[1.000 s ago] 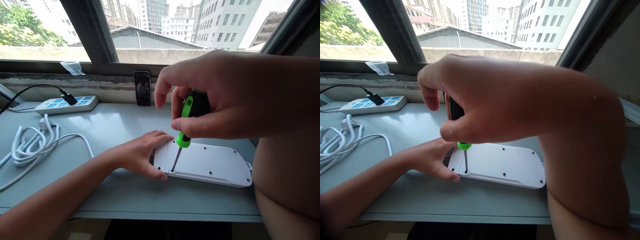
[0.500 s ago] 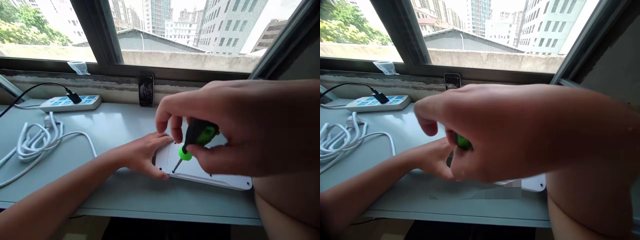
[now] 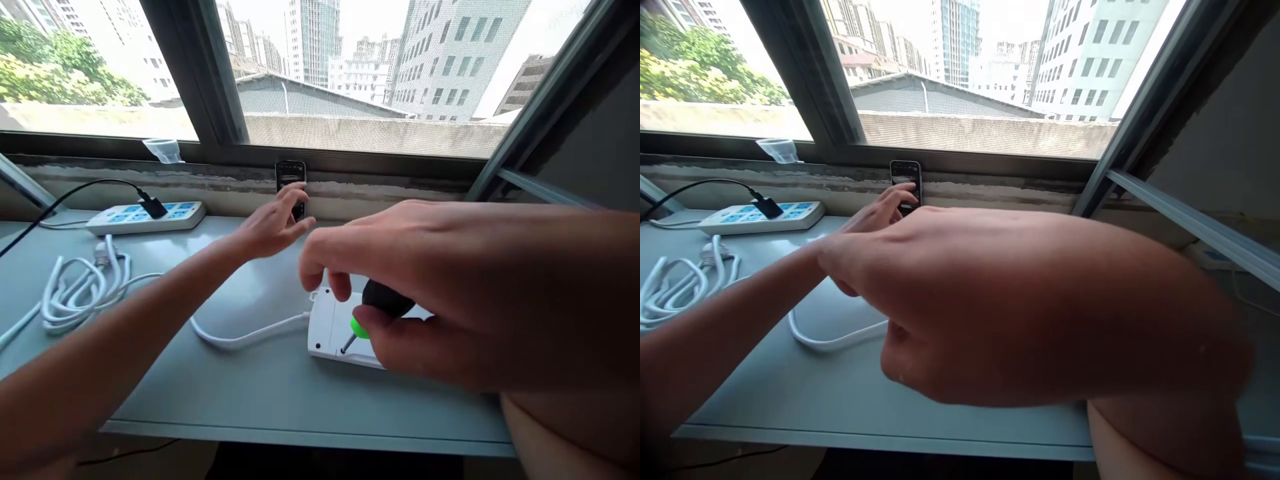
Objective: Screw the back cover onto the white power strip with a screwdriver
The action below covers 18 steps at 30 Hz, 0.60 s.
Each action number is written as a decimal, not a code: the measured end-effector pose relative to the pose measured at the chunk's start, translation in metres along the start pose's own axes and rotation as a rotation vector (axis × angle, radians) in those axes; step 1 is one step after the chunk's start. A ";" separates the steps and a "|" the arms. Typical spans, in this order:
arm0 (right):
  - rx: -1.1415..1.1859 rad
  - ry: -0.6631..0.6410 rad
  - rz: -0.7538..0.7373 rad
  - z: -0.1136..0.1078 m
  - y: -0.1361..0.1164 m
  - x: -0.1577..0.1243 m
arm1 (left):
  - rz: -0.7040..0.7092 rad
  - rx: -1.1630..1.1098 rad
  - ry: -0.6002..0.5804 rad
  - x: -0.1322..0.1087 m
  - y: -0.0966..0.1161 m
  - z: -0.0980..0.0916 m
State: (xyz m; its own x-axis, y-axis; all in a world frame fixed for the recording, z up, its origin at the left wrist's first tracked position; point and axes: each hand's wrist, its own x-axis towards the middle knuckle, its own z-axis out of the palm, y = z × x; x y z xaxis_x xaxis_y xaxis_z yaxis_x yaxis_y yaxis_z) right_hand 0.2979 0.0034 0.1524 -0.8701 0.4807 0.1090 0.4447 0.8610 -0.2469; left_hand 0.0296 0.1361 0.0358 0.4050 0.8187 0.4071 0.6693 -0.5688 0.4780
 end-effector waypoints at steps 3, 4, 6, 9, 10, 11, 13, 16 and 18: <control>0.024 -0.031 -0.031 -0.003 -0.004 0.003 | -0.042 0.135 0.008 0.031 -0.012 -0.002; 0.030 -0.037 -0.037 -0.004 -0.005 0.004 | -0.056 0.160 0.015 0.038 -0.016 -0.001; 0.040 -0.057 -0.034 -0.005 -0.006 0.004 | -0.081 0.196 0.033 0.048 -0.024 0.003; 0.052 -0.036 -0.042 -0.003 -0.004 0.003 | -0.086 0.220 0.046 0.053 -0.035 0.009; 0.054 -0.021 -0.051 -0.001 -0.003 0.002 | -0.083 0.223 0.045 0.053 -0.038 0.011; 0.056 -0.002 -0.066 0.000 -0.001 0.001 | -0.081 0.226 0.043 0.054 -0.041 0.012; 0.057 0.024 -0.087 0.002 0.000 0.000 | -0.081 0.232 0.038 0.054 -0.046 0.014; 0.056 0.016 -0.079 0.003 0.000 0.000 | -0.081 0.232 0.032 0.056 -0.051 0.014; 0.044 -0.003 -0.049 0.002 -0.001 0.000 | -0.080 0.228 0.037 0.056 -0.052 0.014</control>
State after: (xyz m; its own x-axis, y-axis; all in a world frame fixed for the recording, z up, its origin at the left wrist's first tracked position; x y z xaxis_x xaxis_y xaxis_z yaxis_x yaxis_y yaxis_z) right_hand 0.2965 0.0020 0.1505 -0.8914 0.4374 0.1190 0.3917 0.8755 -0.2831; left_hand 0.0265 0.2124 0.0225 0.3247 0.8548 0.4048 0.8234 -0.4661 0.3237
